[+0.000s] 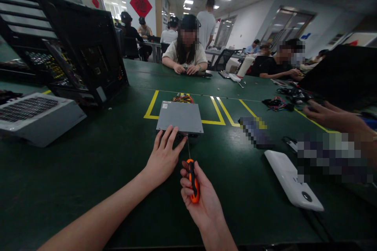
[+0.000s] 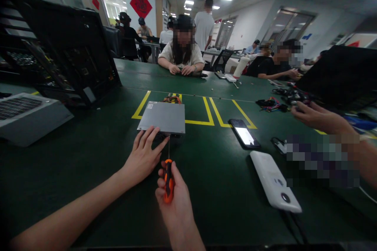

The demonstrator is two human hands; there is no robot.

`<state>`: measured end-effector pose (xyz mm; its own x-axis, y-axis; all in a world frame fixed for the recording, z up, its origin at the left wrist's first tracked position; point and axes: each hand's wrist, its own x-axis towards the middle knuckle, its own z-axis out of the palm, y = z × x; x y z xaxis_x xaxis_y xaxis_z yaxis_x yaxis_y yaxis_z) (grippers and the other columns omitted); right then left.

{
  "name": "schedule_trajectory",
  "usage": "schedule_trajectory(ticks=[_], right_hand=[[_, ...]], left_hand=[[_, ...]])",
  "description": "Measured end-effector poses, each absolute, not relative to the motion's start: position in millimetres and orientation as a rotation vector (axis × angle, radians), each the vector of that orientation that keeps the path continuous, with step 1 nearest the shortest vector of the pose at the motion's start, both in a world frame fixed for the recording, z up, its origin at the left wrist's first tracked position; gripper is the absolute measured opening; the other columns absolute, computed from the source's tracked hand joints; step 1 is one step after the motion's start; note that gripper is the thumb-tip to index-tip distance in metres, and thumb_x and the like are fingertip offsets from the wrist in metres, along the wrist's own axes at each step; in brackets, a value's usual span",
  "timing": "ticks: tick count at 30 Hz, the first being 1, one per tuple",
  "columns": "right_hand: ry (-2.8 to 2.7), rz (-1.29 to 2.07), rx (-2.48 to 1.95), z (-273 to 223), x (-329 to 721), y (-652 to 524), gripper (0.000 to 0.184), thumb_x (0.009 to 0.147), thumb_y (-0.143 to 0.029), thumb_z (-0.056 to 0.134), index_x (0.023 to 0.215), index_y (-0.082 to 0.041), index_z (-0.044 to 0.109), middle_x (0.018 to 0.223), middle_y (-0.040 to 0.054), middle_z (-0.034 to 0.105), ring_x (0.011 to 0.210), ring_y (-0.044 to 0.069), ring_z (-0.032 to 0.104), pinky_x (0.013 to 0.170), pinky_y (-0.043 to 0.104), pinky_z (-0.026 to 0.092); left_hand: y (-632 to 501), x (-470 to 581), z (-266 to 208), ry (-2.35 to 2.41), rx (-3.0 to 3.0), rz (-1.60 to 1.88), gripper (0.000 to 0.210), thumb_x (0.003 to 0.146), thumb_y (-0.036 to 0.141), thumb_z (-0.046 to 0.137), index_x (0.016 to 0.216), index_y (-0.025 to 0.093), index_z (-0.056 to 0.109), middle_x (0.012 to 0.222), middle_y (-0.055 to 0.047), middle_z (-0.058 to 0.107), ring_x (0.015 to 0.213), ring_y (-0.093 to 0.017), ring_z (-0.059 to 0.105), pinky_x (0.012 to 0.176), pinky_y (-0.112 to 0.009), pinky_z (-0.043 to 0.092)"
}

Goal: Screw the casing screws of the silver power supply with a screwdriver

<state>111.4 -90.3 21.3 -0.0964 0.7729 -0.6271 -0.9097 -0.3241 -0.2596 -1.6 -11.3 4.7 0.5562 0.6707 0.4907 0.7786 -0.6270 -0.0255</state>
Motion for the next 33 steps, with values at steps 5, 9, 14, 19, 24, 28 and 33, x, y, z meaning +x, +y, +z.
schedule_trajectory(ticks=[5, 9, 14, 19, 24, 28, 33], right_hand=[[0.238, 1.7, -0.871, 20.1, 111.6, -88.4, 0.017, 0.087, -0.022, 0.047, 0.081, -0.01, 0.057, 0.066, 0.0026, 0.056, 0.047, 0.003, 0.045, 0.038, 0.009, 0.034], [0.197, 1.734, -0.887, 21.6, 112.6, -88.8, 0.025, 0.088, -0.029, 0.044, 0.091, -0.009, 0.059, 0.067, 0.0036, 0.056, 0.047, 0.004, 0.047, 0.038, 0.011, 0.035], [0.221, 1.678, -0.853, 21.3, 111.8, -89.9, 0.013, 0.084, -0.019, 0.05, 0.079, -0.011, 0.058, 0.065, 0.0028, 0.055, 0.046, 0.003, 0.045, 0.037, 0.009, 0.032], [0.221, 1.752, -0.873, 20.4, 109.9, -88.9, 0.024, 0.088, -0.027, 0.044, 0.088, -0.009, 0.06, 0.066, 0.004, 0.056, 0.047, 0.005, 0.047, 0.038, 0.011, 0.036], [0.249, 1.746, -0.797, 21.7, 108.5, -88.4, 0.02, 0.087, -0.024, 0.045, 0.081, -0.01, 0.058, 0.065, 0.0033, 0.055, 0.042, 0.001, 0.039, 0.034, 0.008, 0.027], [0.259, 1.721, -0.82, 21.2, 110.1, -88.8, 0.02, 0.087, -0.024, 0.045, 0.083, -0.01, 0.058, 0.066, 0.0027, 0.054, 0.046, 0.003, 0.043, 0.037, 0.01, 0.033], [0.298, 1.719, -0.765, 20.8, 113.5, -88.5, 0.02, 0.087, -0.024, 0.045, 0.086, -0.009, 0.058, 0.067, 0.0031, 0.052, 0.044, 0.002, 0.039, 0.035, 0.009, 0.03]], left_hand=[[-11.2, -1.5, 4.5, -1.222, -2.54, -0.659, 0.054, 0.077, 0.016, 0.053, 0.129, 0.024, 0.042, 0.142, -0.015, 0.023, 0.133, -0.032, 0.015, 0.106, -0.05, 0.018], [-11.3, -1.5, 4.6, -1.216, -2.534, -0.65, 0.055, 0.077, 0.017, 0.053, 0.13, 0.024, 0.041, 0.141, -0.015, 0.024, 0.133, -0.032, 0.014, 0.106, -0.05, 0.019], [-11.6, -1.2, 5.8, -1.218, -2.536, -0.647, 0.055, 0.076, 0.016, 0.053, 0.129, 0.024, 0.042, 0.141, -0.015, 0.025, 0.133, -0.031, 0.016, 0.106, -0.05, 0.019], [-10.8, -1.6, 4.9, -1.211, -2.536, -0.661, 0.055, 0.077, 0.017, 0.053, 0.13, 0.023, 0.042, 0.142, -0.014, 0.025, 0.133, -0.032, 0.016, 0.105, -0.05, 0.02], [-10.9, -2.2, 5.2, -1.215, -2.531, -0.654, 0.054, 0.077, 0.017, 0.052, 0.129, 0.023, 0.042, 0.141, -0.014, 0.026, 0.133, -0.031, 0.017, 0.105, -0.049, 0.021], [-11.3, -1.5, 6.1, -1.22, -2.527, -0.639, 0.054, 0.077, 0.016, 0.052, 0.13, 0.024, 0.041, 0.141, -0.014, 0.025, 0.133, -0.03, 0.016, 0.105, -0.049, 0.02], [-11.2, -1.0, 5.2, -1.214, -2.516, -0.659, 0.055, 0.075, 0.015, 0.053, 0.129, 0.023, 0.042, 0.141, -0.014, 0.027, 0.132, -0.031, 0.018, 0.105, -0.048, 0.021]])
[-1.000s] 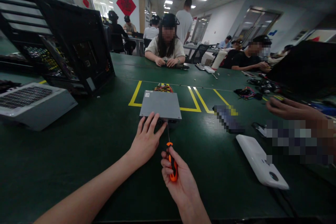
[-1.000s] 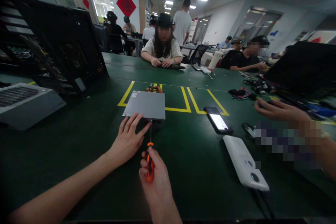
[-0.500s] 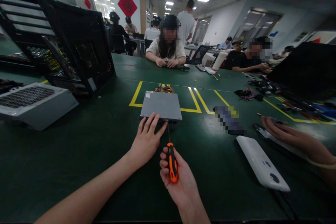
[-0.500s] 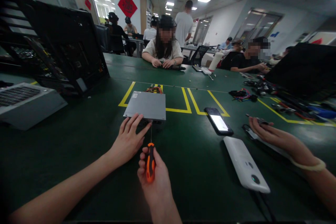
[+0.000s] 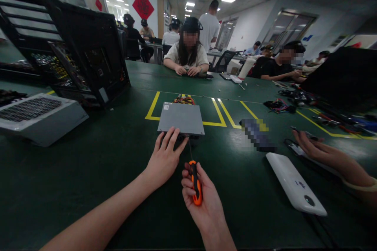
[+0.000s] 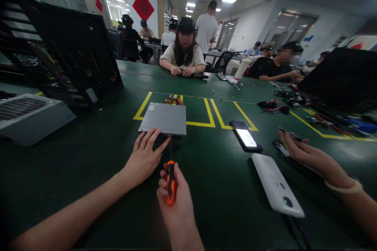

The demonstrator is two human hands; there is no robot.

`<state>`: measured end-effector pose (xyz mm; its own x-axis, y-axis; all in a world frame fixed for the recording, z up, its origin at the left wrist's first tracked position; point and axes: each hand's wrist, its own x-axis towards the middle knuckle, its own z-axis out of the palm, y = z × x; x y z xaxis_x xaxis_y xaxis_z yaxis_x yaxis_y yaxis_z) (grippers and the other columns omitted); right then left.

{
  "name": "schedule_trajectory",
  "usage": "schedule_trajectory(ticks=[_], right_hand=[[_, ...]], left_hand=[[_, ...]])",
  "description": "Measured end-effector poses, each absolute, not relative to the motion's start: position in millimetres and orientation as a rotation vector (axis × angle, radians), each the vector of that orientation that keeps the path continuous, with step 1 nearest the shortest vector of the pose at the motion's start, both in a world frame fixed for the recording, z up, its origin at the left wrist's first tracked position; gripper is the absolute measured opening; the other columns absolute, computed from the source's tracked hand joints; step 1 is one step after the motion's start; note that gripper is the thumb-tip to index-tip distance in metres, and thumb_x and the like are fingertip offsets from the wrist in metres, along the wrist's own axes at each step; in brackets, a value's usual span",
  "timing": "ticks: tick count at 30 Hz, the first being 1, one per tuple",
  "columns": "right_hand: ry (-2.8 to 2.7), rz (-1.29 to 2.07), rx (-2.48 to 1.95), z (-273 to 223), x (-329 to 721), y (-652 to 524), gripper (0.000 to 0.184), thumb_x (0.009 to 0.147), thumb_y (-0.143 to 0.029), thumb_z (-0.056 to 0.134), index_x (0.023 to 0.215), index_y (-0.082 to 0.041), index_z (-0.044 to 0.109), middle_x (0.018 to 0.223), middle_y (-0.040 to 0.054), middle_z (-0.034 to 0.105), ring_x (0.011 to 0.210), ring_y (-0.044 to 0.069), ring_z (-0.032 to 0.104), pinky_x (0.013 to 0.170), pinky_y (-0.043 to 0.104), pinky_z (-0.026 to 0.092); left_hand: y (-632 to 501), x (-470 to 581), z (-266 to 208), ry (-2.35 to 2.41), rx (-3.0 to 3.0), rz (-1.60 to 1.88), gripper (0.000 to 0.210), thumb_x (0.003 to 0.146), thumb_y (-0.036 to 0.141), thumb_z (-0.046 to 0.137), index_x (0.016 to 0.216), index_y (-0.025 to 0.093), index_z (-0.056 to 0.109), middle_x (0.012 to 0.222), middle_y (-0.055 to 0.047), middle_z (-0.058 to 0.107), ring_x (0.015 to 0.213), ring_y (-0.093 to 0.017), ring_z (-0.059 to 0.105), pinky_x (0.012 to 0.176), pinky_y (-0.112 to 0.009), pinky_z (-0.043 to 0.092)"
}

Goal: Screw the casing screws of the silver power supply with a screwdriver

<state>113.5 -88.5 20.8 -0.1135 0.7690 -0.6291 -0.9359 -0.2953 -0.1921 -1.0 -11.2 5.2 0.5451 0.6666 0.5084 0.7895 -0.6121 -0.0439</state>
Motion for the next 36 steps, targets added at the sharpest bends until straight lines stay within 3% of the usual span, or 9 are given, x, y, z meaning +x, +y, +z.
schedule_trajectory(ticks=[7, 30, 32, 36], right_hand=[[0.276, 1.765, -0.742, 20, 114, -90, 0.024, 0.088, -0.026, 0.042, 0.085, -0.009, 0.058, 0.064, 0.0012, 0.05, 0.045, 0.003, 0.039, 0.036, 0.01, 0.033], [0.345, 1.742, -0.677, 21, 133, -112, 0.032, 0.092, -0.029, 0.033, 0.082, -0.008, 0.056, 0.058, -0.0028, 0.044, 0.036, -0.001, 0.031, 0.029, 0.007, 0.025], [0.341, 1.718, -0.654, 17, 142, -117, 0.032, 0.092, -0.029, 0.033, 0.082, -0.009, 0.056, 0.058, -0.0029, 0.044, 0.036, -0.001, 0.032, 0.03, 0.007, 0.024], [0.289, 1.661, -0.624, 10, 155, -126, 0.031, 0.092, -0.028, 0.033, 0.081, -0.01, 0.057, 0.059, -0.0024, 0.046, 0.037, 0.0, 0.032, 0.03, 0.008, 0.023]], left_hand=[[-10, -2, 5, -1.205, -2.519, -0.649, 0.054, 0.077, 0.016, 0.051, 0.129, 0.024, 0.042, 0.141, -0.014, 0.026, 0.132, -0.031, 0.017, 0.105, -0.049, 0.022], [-15, -3, 7, -1.204, -2.599, -0.714, 0.049, 0.079, 0.014, 0.049, 0.127, 0.026, 0.044, 0.143, -0.014, 0.018, 0.134, -0.032, 0.01, 0.104, -0.051, 0.019], [-18, -2, 6, -1.151, -2.623, -0.731, 0.048, 0.08, 0.014, 0.048, 0.126, 0.026, 0.045, 0.141, -0.014, 0.021, 0.133, -0.031, 0.014, 0.104, -0.05, 0.021], [-20, 3, 2, -1.044, -2.754, -0.586, 0.038, 0.084, 0.014, 0.041, 0.12, 0.02, 0.05, 0.124, -0.012, 0.044, 0.118, -0.026, 0.037, 0.096, -0.044, 0.033]])
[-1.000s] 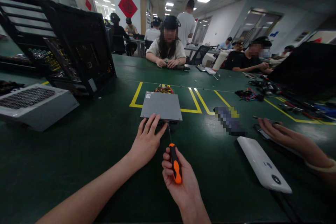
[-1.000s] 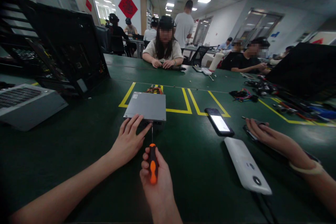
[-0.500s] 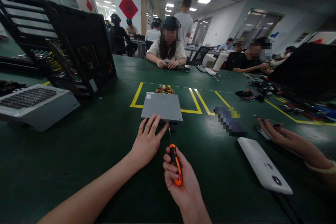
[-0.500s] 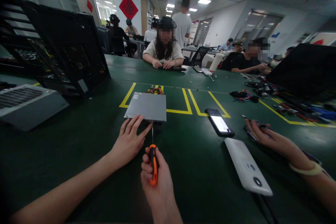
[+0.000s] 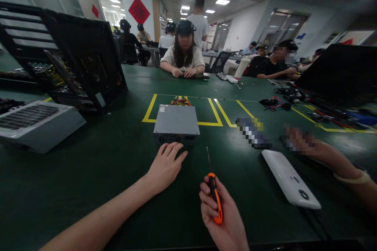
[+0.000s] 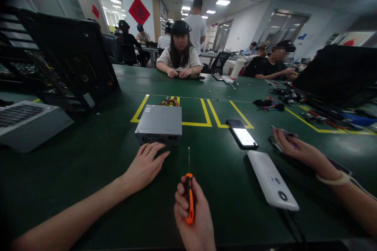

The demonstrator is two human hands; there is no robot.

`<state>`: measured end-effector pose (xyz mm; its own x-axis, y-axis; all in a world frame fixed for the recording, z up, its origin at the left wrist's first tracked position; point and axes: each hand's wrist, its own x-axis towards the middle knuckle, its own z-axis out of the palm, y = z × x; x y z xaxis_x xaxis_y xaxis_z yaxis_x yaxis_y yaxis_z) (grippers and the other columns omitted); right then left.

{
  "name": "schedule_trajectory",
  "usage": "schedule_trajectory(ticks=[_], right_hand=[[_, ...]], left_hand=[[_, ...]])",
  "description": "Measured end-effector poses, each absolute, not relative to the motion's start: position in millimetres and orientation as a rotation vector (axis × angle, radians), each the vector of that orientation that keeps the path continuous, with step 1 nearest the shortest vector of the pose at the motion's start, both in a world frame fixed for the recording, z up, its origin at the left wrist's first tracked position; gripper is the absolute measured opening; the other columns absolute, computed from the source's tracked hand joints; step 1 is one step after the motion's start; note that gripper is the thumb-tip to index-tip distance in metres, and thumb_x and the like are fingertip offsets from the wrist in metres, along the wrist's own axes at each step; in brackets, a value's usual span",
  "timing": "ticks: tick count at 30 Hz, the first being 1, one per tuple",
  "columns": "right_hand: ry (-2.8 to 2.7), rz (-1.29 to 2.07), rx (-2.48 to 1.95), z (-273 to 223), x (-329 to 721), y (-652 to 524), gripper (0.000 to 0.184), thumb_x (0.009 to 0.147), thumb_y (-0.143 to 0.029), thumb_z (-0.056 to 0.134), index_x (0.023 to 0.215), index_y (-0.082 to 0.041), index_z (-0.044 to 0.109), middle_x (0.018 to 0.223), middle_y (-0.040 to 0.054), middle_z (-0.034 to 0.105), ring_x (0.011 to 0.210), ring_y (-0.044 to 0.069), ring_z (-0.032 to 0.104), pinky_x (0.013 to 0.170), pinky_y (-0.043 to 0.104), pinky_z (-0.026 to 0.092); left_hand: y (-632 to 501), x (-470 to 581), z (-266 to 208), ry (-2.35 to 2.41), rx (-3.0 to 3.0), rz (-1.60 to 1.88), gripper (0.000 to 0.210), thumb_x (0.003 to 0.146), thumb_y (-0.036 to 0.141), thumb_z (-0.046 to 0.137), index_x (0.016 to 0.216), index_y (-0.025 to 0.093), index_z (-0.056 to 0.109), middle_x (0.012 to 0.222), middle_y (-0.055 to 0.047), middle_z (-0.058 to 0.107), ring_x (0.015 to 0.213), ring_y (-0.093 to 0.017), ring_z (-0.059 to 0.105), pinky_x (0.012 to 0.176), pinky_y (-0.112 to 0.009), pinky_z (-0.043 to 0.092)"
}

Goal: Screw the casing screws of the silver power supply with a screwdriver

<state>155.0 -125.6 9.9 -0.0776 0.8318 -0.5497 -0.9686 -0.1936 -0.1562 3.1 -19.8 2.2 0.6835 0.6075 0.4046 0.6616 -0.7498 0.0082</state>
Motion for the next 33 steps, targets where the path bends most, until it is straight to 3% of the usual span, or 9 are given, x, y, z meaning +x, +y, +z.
schedule_trajectory(ticks=[6, 21, 28, 33], right_hand=[[0.185, 1.648, -0.574, 1, 158, -135, 0.028, 0.089, -0.028, 0.039, 0.082, -0.01, 0.059, 0.058, -0.003, 0.047, 0.035, -0.001, 0.029, 0.029, 0.009, 0.022], [0.12, 1.641, -0.524, -6, 158, -138, 0.019, 0.081, -0.029, 0.054, 0.084, -0.011, 0.06, 0.058, -0.0038, 0.048, 0.037, -0.001, 0.028, 0.031, 0.009, 0.023], [0.078, 1.653, -0.504, -9, 159, -140, 0.019, 0.08, -0.029, 0.056, 0.085, -0.011, 0.061, 0.058, -0.0037, 0.049, 0.037, -0.001, 0.028, 0.032, 0.01, 0.022], [0.033, 1.668, -0.572, -6, 155, -143, 0.025, 0.072, -0.034, 0.066, 0.083, -0.012, 0.061, 0.058, -0.0036, 0.052, 0.036, -0.002, 0.028, 0.032, 0.01, 0.02]], left_hand=[[-9, 22, 2, -1.045, -2.794, -0.314, 0.042, 0.083, 0.01, 0.037, 0.124, 0.017, 0.044, 0.108, -0.01, 0.05, 0.094, -0.023, 0.047, 0.077, -0.036, 0.043], [1, 45, 2, -1.178, -2.782, -0.292, 0.029, 0.085, 0.012, 0.036, 0.105, 0.015, 0.056, 0.105, -0.01, 0.051, 0.095, -0.023, 0.05, 0.082, -0.037, 0.042], [3, 28, 4, -1.323, -3.097, -0.455, 0.015, 0.085, 0.019, 0.043, 0.088, 0.015, 0.057, 0.098, -0.007, 0.052, 0.093, -0.02, 0.05, 0.084, -0.035, 0.04], [-1, 11, 19, -1.608, -3.455, -0.974, 0.012, 0.085, 0.024, 0.042, 0.088, 0.017, 0.051, 0.089, -0.004, 0.055, 0.083, -0.016, 0.052, 0.075, -0.032, 0.042]])
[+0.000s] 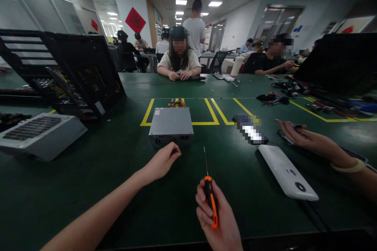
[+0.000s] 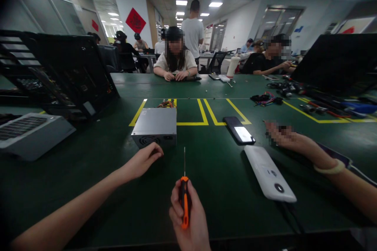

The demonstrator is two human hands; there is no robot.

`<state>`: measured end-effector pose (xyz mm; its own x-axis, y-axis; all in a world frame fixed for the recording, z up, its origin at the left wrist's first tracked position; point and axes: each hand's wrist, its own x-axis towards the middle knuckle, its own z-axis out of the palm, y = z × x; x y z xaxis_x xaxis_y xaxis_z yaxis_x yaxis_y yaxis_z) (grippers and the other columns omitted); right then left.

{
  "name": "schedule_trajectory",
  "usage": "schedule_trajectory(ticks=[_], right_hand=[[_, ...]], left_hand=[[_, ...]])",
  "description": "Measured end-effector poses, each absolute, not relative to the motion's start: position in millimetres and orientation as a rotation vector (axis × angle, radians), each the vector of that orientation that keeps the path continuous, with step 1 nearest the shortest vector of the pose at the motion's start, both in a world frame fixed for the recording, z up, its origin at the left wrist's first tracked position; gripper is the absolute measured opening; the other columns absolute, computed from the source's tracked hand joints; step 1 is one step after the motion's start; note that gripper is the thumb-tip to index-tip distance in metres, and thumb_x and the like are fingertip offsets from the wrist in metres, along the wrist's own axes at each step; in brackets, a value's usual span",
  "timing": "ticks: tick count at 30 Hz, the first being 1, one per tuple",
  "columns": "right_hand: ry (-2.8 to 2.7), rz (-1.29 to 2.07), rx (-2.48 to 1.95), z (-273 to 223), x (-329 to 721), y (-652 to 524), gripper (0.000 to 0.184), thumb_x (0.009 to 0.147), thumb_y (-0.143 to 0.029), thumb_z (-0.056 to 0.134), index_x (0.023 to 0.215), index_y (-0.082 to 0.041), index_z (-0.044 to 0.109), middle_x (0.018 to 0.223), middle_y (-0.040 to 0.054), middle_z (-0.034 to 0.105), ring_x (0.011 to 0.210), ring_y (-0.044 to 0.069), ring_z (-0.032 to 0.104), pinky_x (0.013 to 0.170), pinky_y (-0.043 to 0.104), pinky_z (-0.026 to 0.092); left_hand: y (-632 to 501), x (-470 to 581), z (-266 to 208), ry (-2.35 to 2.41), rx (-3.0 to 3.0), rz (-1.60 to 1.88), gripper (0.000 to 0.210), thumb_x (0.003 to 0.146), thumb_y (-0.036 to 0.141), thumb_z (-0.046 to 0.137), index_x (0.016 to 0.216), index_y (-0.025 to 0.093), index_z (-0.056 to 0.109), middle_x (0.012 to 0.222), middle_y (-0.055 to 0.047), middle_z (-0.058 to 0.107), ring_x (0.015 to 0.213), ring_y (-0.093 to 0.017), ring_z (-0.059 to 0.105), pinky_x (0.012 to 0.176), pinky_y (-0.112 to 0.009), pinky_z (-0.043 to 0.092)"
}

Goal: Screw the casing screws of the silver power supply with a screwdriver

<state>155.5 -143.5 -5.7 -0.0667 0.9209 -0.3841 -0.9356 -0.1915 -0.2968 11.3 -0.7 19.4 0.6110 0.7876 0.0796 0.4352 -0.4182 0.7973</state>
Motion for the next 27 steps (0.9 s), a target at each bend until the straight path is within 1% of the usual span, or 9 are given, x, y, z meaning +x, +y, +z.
schedule_trajectory(ticks=[2, 5, 9, 12, 15, 18, 22, 27], right_hand=[[-0.003, 1.646, -0.665, -4, 148, -145, 0.032, 0.066, -0.038, 0.07, 0.082, -0.012, 0.061, 0.057, -0.0032, 0.053, 0.035, -0.002, 0.029, 0.032, 0.011, 0.019], [-0.056, 1.692, -0.789, -4, 133, -146, 0.042, 0.061, -0.046, 0.072, 0.081, -0.011, 0.06, 0.054, -0.0028, 0.054, 0.033, -0.001, 0.031, 0.032, 0.012, 0.018], [-0.116, 1.826, -0.858, -1, 116, -147, 0.043, 0.064, -0.049, 0.069, 0.081, -0.012, 0.06, 0.053, -0.0028, 0.054, 0.031, 0.0, 0.031, 0.031, 0.013, 0.018], [-0.157, 1.839, -0.887, 5, 110, -147, 0.043, 0.066, -0.051, 0.067, 0.083, -0.012, 0.06, 0.053, -0.0024, 0.054, 0.031, 0.0, 0.032, 0.032, 0.014, 0.019], [-0.148, 1.838, -0.91, 9, 104, -146, 0.042, 0.066, -0.05, 0.067, 0.082, -0.012, 0.06, 0.052, -0.0012, 0.056, 0.03, 0.0, 0.033, 0.033, 0.014, 0.02], [-0.115, 1.846, -0.927, 8, 98, -145, 0.04, 0.066, -0.048, 0.068, 0.081, -0.012, 0.06, 0.052, -0.0005, 0.056, 0.031, 0.0, 0.034, 0.034, 0.014, 0.022], [-0.126, 1.834, -0.93, 1, 94, -145, 0.038, 0.066, -0.046, 0.069, 0.082, -0.014, 0.06, 0.053, -0.0017, 0.055, 0.031, 0.001, 0.034, 0.034, 0.015, 0.021], [-0.158, 1.834, -0.904, -9, 98, -143, 0.034, 0.066, -0.046, 0.068, 0.079, -0.015, 0.06, 0.053, -0.0016, 0.053, 0.032, 0.002, 0.034, 0.035, 0.017, 0.023]], left_hand=[[-3, 5, 27, 0.862, 1.728, 0.701, 0.011, 0.085, 0.026, 0.044, 0.087, 0.017, 0.05, 0.083, -0.002, 0.054, 0.076, -0.014, 0.052, 0.069, -0.028, 0.042], [-6, -3, 30, 0.759, 1.295, 0.857, 0.011, 0.081, 0.026, 0.053, 0.086, 0.016, 0.052, 0.081, 0.0, 0.054, 0.071, -0.01, 0.051, 0.065, -0.024, 0.041], [-9, -13, 26, 0.691, 0.968, 0.865, 0.014, 0.074, 0.021, 0.065, 0.085, 0.014, 0.059, 0.083, -0.001, 0.056, 0.074, -0.008, 0.053, 0.07, -0.022, 0.042], [-10, -17, 23, 0.629, 0.839, 0.856, 0.019, 0.07, 0.019, 0.069, 0.087, 0.014, 0.061, 0.083, -0.001, 0.058, 0.072, -0.007, 0.055, 0.07, -0.021, 0.044], [-11, -18, 22, 0.546, 0.75, 0.85, 0.024, 0.069, 0.018, 0.07, 0.091, 0.016, 0.061, 0.08, 0.0, 0.059, 0.068, -0.006, 0.056, 0.066, -0.019, 0.046], [-11, -18, 22, 0.514, 0.699, 0.847, 0.028, 0.07, 0.016, 0.069, 0.096, 0.016, 0.059, 0.078, 0.0, 0.061, 0.07, -0.007, 0.058, 0.065, -0.018, 0.047], [-11, -18, 22, 0.503, 0.643, 0.842, 0.037, 0.071, 0.014, 0.069, 0.106, 0.016, 0.056, 0.078, -0.001, 0.063, 0.071, -0.008, 0.06, 0.065, -0.018, 0.049], [-12, -19, 24, 0.48, 0.619, 0.817, 0.042, 0.069, 0.012, 0.07, 0.109, 0.015, 0.055, 0.079, -0.002, 0.063, 0.074, -0.009, 0.06, 0.067, -0.019, 0.049]])
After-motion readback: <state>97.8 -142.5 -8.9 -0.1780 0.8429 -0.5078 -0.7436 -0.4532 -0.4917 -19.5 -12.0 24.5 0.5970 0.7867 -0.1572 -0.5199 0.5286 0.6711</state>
